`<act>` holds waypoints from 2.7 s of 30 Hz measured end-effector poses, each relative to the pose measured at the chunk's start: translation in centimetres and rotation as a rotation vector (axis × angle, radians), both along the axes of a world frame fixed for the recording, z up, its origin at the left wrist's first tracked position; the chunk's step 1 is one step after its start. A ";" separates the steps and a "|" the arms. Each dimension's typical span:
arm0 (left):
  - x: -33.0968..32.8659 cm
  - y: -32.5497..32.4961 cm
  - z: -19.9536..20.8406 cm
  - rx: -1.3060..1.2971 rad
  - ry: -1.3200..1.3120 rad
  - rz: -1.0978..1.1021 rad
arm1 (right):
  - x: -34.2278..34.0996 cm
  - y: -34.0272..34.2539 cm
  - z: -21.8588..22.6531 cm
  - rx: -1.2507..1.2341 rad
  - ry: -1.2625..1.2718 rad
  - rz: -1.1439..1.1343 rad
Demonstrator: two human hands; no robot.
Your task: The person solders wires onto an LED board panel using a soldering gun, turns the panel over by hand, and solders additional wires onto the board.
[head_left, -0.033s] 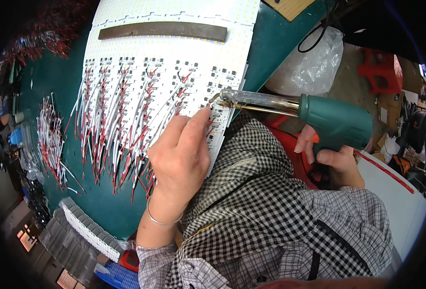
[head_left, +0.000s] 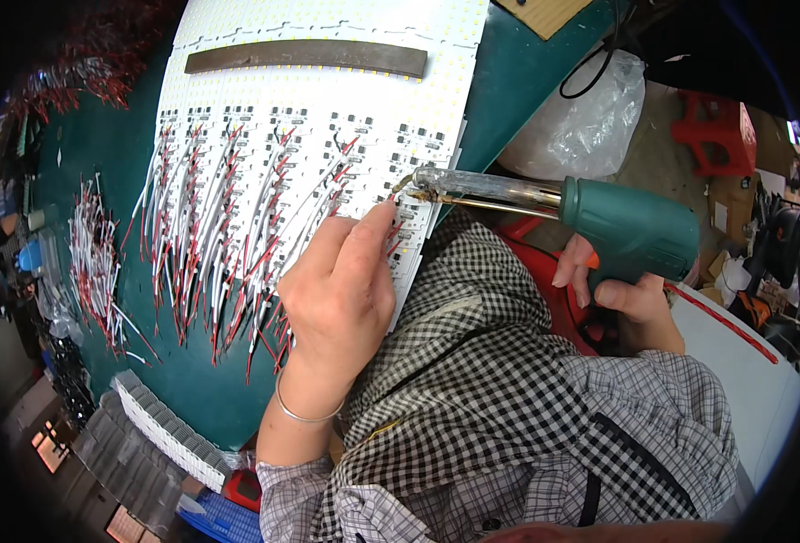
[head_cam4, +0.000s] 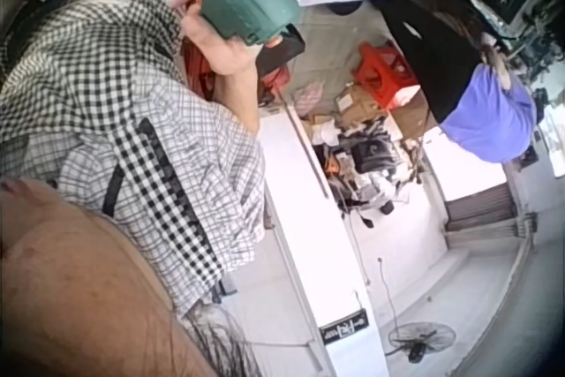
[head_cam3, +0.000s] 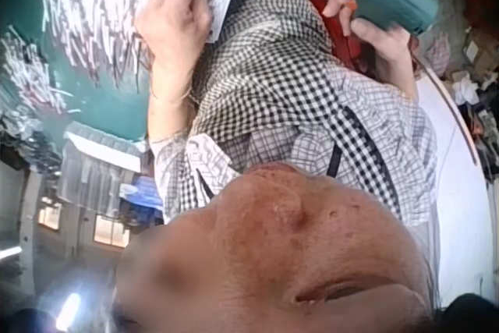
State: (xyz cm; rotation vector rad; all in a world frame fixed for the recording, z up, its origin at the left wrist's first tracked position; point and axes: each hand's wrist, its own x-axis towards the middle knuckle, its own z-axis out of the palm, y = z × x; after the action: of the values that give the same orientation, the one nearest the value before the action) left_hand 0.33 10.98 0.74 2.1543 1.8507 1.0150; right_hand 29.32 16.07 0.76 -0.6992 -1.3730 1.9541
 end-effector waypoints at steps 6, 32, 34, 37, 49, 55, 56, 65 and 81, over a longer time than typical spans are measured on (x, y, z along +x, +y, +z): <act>0.3 0.1 0.1 0.027 -0.020 0.057 | -0.1 0.3 -1.0 0.084 0.039 0.021; -0.5 0.2 -0.1 -0.081 -0.160 -0.009 | 0.2 0.0 -0.1 -0.015 0.031 -0.088; -0.6 0.2 0.2 -0.103 -0.143 -0.014 | 0.0 0.0 -0.1 -0.040 0.023 -0.067; -0.1 0.3 0.6 -0.126 -0.106 -0.009 | 0.0 -0.1 -0.8 -0.031 0.005 -0.071; 0.3 0.2 0.4 -0.078 -0.069 0.020 | -0.1 0.3 -0.7 0.012 0.062 -0.062; 0.2 0.3 0.5 -0.083 -0.068 0.013 | 0.5 0.3 -0.8 0.010 0.116 -0.062; 0.2 0.3 0.6 -0.093 -0.062 0.017 | 0.6 0.4 -0.7 0.005 0.131 -0.074; -0.2 1.0 0.6 -0.090 -0.061 -0.001 | 2.1 -0.3 -0.8 -0.071 0.079 -0.112; 0.4 0.3 0.1 -0.017 0.052 -0.042 | 1.7 -0.5 -0.9 -0.055 0.055 0.015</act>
State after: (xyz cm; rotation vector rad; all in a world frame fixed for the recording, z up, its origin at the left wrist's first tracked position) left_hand 0.69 11.31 0.81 2.2200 1.8213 0.9409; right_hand 31.00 15.58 -0.14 -0.6576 -1.3001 2.0149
